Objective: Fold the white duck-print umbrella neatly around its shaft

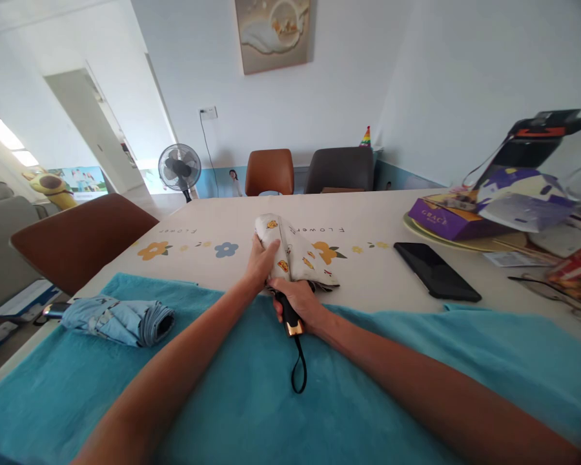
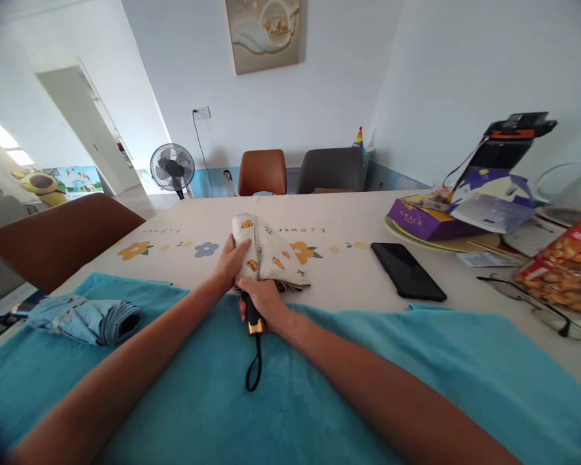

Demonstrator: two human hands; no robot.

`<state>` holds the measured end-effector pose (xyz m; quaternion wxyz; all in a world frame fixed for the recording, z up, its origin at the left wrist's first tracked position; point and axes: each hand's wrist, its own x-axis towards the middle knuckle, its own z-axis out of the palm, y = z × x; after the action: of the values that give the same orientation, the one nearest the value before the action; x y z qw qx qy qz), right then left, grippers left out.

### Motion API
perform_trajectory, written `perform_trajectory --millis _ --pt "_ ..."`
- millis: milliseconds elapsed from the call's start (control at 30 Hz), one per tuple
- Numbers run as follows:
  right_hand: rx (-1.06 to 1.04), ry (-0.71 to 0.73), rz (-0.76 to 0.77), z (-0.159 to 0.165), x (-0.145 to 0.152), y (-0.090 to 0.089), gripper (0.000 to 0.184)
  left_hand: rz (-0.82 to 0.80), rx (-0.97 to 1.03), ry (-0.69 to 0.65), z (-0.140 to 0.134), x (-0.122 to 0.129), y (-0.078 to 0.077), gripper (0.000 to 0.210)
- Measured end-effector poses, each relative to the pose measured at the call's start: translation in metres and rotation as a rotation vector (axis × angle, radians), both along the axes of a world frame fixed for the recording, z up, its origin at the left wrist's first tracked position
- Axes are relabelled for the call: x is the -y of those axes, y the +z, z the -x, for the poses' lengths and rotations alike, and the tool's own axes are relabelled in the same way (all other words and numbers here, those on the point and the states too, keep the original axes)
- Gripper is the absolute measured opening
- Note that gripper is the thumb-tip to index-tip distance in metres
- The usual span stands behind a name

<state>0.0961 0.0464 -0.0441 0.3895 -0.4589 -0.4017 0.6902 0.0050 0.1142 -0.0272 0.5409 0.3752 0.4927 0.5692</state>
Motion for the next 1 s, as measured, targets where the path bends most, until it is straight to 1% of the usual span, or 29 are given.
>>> perform_trajectory --millis 67,100,200,267,333,433,567,633,733,833,900,933,1000 --pt "-0.017 0.02 -0.009 -0.002 0.0 -0.001 0.03 0.067 0.049 -0.045 0.0 0.001 0.001 0.031" --pt "-0.021 0.034 -0.016 -0.002 0.0 -0.002 0.031 0.095 0.094 -0.083 0.0 0.001 0.001 0.028" --pt "-0.027 0.083 -0.034 -0.003 0.0 -0.004 0.031 0.18 0.358 -0.271 0.006 0.001 0.003 0.035" --pt "-0.025 0.113 -0.036 -0.003 0.0 -0.004 0.031 0.199 0.48 -0.336 0.01 0.001 0.004 0.039" --pt "-0.027 0.136 -0.041 -0.003 0.0 -0.004 0.03 0.189 0.533 -0.334 0.013 0.0 0.005 0.042" --pt "-0.044 0.161 -0.03 -0.003 -0.003 -0.004 0.03 0.162 0.563 -0.293 0.015 -0.003 0.005 0.043" --pt "-0.066 0.218 0.07 -0.007 -0.008 -0.001 0.03 0.197 0.568 -0.259 0.014 -0.005 0.003 0.044" --pt "-0.062 0.246 0.118 -0.01 -0.01 0.001 0.028 0.241 0.555 -0.274 0.014 -0.005 0.002 0.048" --pt "-0.041 0.277 0.143 -0.012 -0.01 0.005 0.026 0.262 0.52 -0.292 0.014 -0.005 0.0 0.048" --pt "-0.056 0.224 0.119 -0.008 -0.006 0.006 0.023 0.22 0.415 -0.291 0.017 -0.007 -0.001 0.043" --pt "-0.07 0.116 0.115 -0.004 -0.004 0.006 0.02 0.147 0.23 -0.269 0.019 -0.009 -0.001 0.041" --pt "-0.077 0.047 0.12 -0.001 -0.004 0.006 0.02 0.096 0.088 -0.222 0.019 -0.01 -0.001 0.041" --pt "-0.116 -0.072 0.147 0.002 -0.005 0.006 0.022 -0.039 -0.241 -0.084 0.017 -0.01 0.001 0.043"
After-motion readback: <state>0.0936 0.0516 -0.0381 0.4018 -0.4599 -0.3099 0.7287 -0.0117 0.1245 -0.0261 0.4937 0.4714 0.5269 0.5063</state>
